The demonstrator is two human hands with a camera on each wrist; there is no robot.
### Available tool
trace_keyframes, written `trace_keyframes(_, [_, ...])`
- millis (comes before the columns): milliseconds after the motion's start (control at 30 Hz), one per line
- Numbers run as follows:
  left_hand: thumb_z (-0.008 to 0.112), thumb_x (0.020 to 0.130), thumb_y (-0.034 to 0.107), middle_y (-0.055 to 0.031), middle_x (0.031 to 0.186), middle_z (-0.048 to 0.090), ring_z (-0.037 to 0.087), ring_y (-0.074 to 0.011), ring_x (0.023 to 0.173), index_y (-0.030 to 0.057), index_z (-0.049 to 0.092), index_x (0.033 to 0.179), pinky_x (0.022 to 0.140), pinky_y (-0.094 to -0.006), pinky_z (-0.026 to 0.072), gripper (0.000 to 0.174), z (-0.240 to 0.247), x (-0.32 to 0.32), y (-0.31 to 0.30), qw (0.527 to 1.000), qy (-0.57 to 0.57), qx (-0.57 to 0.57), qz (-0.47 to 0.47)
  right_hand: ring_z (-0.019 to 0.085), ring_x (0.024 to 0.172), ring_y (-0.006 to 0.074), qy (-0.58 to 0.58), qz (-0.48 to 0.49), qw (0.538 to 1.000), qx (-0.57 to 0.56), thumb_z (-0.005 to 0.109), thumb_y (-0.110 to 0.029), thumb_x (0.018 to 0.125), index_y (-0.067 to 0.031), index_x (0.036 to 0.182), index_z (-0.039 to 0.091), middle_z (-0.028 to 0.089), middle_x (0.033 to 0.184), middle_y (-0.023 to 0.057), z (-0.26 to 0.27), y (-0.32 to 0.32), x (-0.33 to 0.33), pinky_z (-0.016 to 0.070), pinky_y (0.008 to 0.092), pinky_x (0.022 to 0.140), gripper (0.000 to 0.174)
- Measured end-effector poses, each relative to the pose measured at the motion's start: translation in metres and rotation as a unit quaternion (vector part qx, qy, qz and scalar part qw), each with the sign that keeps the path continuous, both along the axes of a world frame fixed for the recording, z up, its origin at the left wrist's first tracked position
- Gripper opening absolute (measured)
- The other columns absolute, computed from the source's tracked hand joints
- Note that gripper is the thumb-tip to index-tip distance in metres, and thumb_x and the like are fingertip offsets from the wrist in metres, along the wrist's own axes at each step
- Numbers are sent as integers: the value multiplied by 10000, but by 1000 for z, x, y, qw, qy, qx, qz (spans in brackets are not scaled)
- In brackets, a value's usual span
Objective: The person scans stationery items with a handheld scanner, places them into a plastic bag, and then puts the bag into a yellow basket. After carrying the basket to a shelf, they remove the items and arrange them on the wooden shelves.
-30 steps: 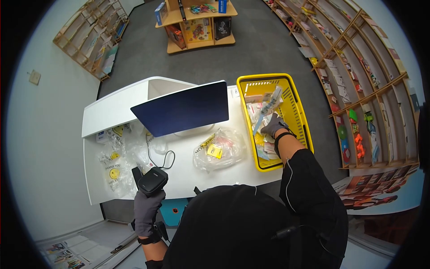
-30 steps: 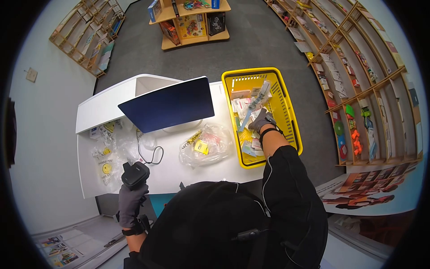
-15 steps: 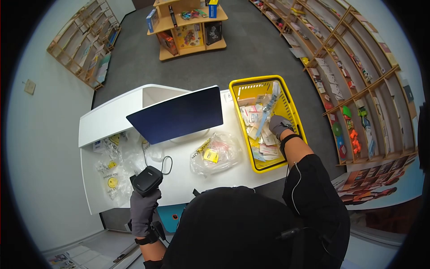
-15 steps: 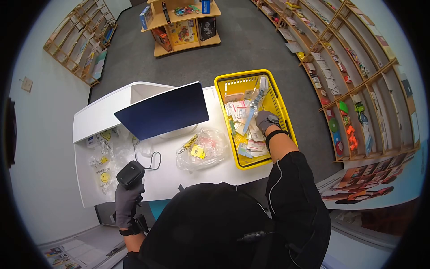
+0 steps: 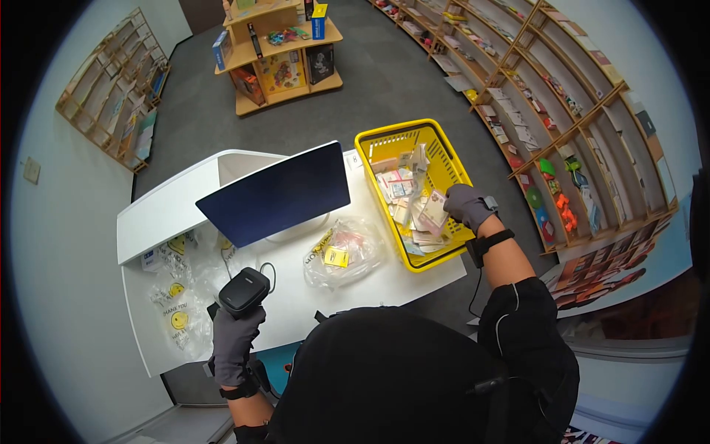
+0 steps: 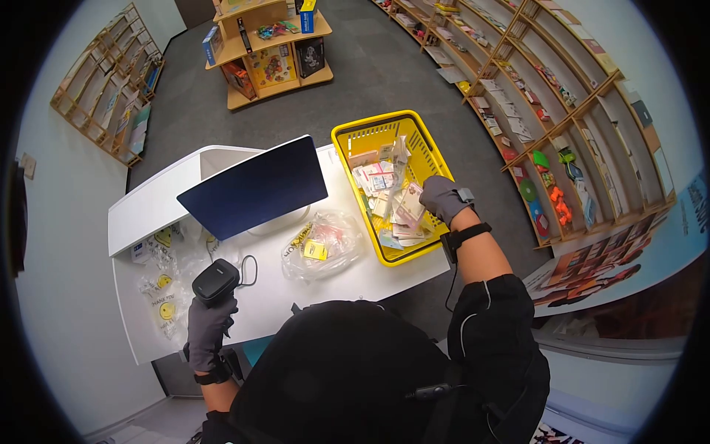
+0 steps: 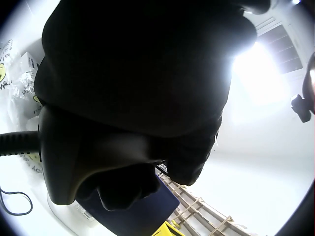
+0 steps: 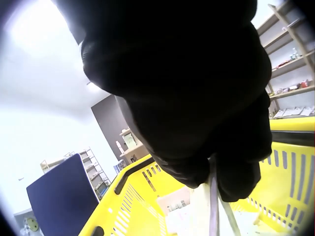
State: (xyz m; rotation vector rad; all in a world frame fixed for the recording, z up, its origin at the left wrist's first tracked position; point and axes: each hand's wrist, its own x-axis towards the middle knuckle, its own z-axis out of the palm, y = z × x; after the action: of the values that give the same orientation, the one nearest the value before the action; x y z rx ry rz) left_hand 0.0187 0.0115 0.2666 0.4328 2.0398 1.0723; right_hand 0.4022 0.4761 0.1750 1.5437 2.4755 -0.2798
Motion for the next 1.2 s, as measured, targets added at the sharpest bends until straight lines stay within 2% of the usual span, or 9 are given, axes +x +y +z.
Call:
trace_keyframes(100, [786, 883, 148, -33, 820, 725, 600, -77, 619, 42, 755, 1108, 548, -259, 467, 251, 1, 4, 1, 1000, 10, 7, -18, 784, 781, 348, 72, -38, 994, -76, 718, -270, 894, 25, 1009, 790, 778, 844, 211, 10, -12, 8, 626, 448, 738, 325])
trace_keyframes(233, [782, 885, 138, -16, 825, 711, 587, -64, 632, 51, 742, 1093, 550, -253, 461, 228, -7, 5, -1, 1000, -14, 5, -27, 772, 982, 378, 71, -27, 985, -157, 755, -382, 876, -43, 1042, 818, 799, 1052, 202, 10, -23, 19, 612, 464, 868, 383])
trace_keyframes(400, [780, 887, 132, -2, 826, 699, 572, -53, 631, 54, 730, 1086, 546, -250, 454, 220, -6, 6, -2, 999, -16, 15, -40, 779, 898, 361, 72, -17, 993, -96, 752, -380, 869, -27, 993, 813, 795, 1006, 211, 30, -46, 15, 618, 445, 804, 379])
trace_keyframes(533, [781, 885, 127, 0, 823, 698, 568, -50, 627, 57, 733, 1090, 544, -246, 447, 222, -5, 9, -4, 999, -11, 20, -36, 762, 738, 294, 204, -97, 966, -123, 747, -348, 902, 10, 951, 783, 783, 890, 190, 29, -51, 20, 604, 391, 696, 363])
trace_keyframes(633, [784, 884, 137, 4, 816, 696, 563, -49, 623, 59, 737, 1081, 544, -243, 444, 217, -9, 11, -7, 999, -17, 31, -30, 702, 629, 191, 358, -156, 905, -169, 717, -277, 967, 32, 942, 752, 741, 789, 127, 51, -72, 12, 565, 334, 612, 312])
trace_keyframes(767, [785, 885, 152, 7, 814, 696, 563, -44, 626, 61, 744, 1058, 542, -246, 440, 200, -8, 15, -9, 998, -29, 33, -35, 662, 619, 128, 442, -171, 865, -164, 678, -226, 1017, 32, 966, 735, 698, 750, 73, 55, -86, 4, 535, 296, 581, 269])
trace_keyframes(933, [796, 882, 176, 6, 821, 701, 575, -49, 631, 54, 746, 1044, 550, -258, 448, 210, -4, 25, -1, 997, -3, 32, -68, 653, 619, 120, 479, -175, 843, -170, 666, -214, 1027, 32, 1002, 738, 700, 761, 69, 77, -111, -20, 531, 287, 578, 258])
trace_keyframes(1033, [806, 880, 199, 12, 780, 694, 577, -58, 620, 48, 743, 1041, 575, -276, 468, 229, -4, 32, 11, 982, 55, 86, -158, 648, 623, 114, 522, -149, 811, -220, 678, -214, 1022, 41, 1008, 731, 702, 773, 69, 84, -131, -43, 531, 279, 588, 261])
trace_keyframes(1200, [815, 876, 213, 0, 766, 693, 602, -77, 663, 53, 745, 1075, 637, -294, 502, 264, 18, 45, 33, 975, 45, 35, -213, 657, 657, 107, 497, -95, 814, -287, 685, -212, 1022, 40, 1016, 723, 703, 793, 60, 89, -176, -91, 535, 278, 597, 255])
